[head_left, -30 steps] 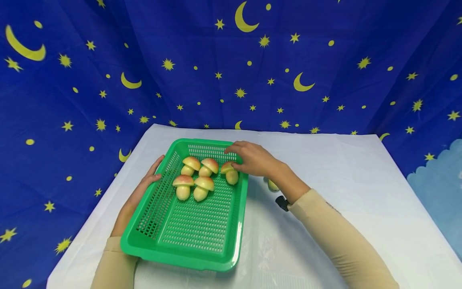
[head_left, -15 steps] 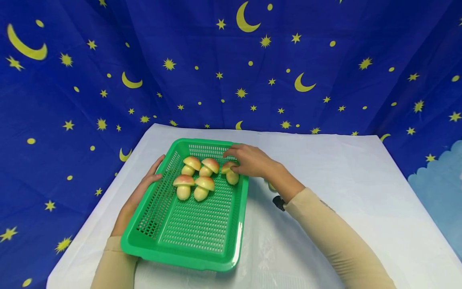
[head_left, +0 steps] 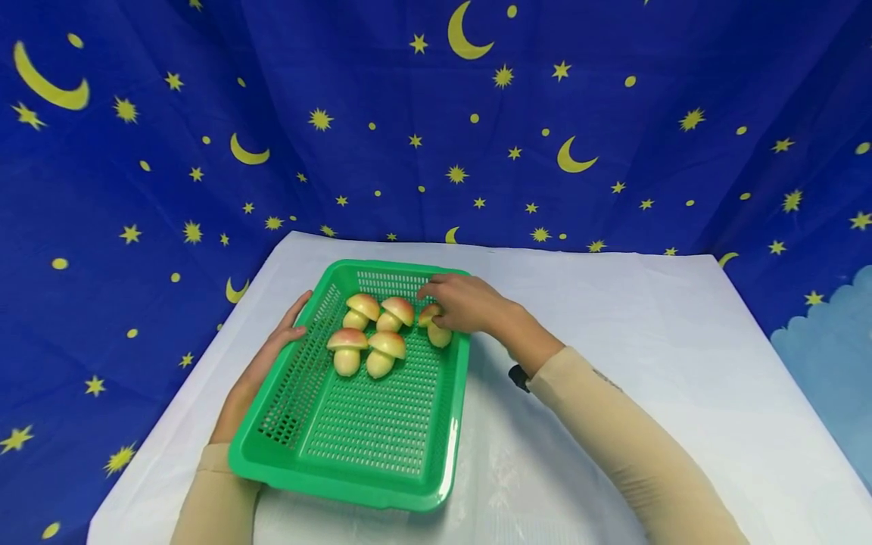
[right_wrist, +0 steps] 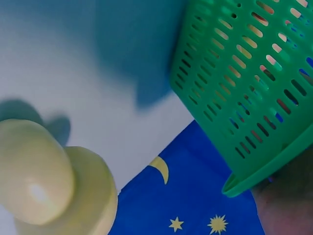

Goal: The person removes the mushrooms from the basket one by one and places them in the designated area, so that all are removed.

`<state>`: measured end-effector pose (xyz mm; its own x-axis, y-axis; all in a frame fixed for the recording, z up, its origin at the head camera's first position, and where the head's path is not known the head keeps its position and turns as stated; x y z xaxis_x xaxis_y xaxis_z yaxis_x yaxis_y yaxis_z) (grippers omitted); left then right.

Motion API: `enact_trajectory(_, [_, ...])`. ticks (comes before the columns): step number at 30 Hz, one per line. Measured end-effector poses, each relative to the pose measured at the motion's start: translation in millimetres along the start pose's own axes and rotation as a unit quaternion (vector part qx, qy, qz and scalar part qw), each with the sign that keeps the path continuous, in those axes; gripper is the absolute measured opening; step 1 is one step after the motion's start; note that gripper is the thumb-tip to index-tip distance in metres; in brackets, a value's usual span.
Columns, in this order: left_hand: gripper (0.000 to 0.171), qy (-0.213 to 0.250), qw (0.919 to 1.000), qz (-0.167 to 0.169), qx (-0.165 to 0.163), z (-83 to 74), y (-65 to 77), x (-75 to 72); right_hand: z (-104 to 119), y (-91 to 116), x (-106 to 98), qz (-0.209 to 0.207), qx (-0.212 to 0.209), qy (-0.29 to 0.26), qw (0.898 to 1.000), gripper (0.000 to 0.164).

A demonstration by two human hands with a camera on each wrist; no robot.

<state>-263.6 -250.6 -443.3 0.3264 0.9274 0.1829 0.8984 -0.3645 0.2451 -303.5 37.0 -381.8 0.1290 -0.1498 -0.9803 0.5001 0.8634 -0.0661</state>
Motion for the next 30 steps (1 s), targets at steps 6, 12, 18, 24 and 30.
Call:
enact_trajectory(6, [0.07,0.0,1.0,0.002,0.001,1.4,0.9,-0.2,-0.8,-6.2,4.2,0.03,0.01,-0.005,0.999,0.049])
enact_trajectory(12, [0.071,-0.003,0.9999,-0.008,-0.008,1.7,0.9,-0.5,-0.3,-11.0,7.1,0.055,0.023,0.01,0.998,0.052])
enact_trajectory(18, [0.07,-0.006,0.9998,-0.011,-0.018,1.9,1.5,-0.9,1.0,-15.3,8.7,0.075,0.026,0.013,0.997,0.054])
enact_trajectory(24, [0.07,-0.005,0.9999,-0.009,-0.014,0.7,1.5,0.8,-0.4,-17.8,11.4,0.079,0.03,0.019,0.996,0.052])
enact_trajectory(30, [0.068,0.004,0.9998,-0.006,-0.017,1.1,3.1,2.3,-2.3,-18.7,14.2,0.086,0.036,0.024,0.995,0.048])
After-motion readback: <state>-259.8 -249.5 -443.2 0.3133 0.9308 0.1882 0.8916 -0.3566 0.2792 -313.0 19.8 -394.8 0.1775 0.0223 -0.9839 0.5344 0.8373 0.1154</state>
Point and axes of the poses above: each hand's wrist, its own y-axis away from the middle knuckle, its own x-axis out of the palm, z = x × y, the point moved 5 cm from there along -y, towards the middle knuckle, and after that the axes turned 14 degrees about -x, right-handed, at the moved point
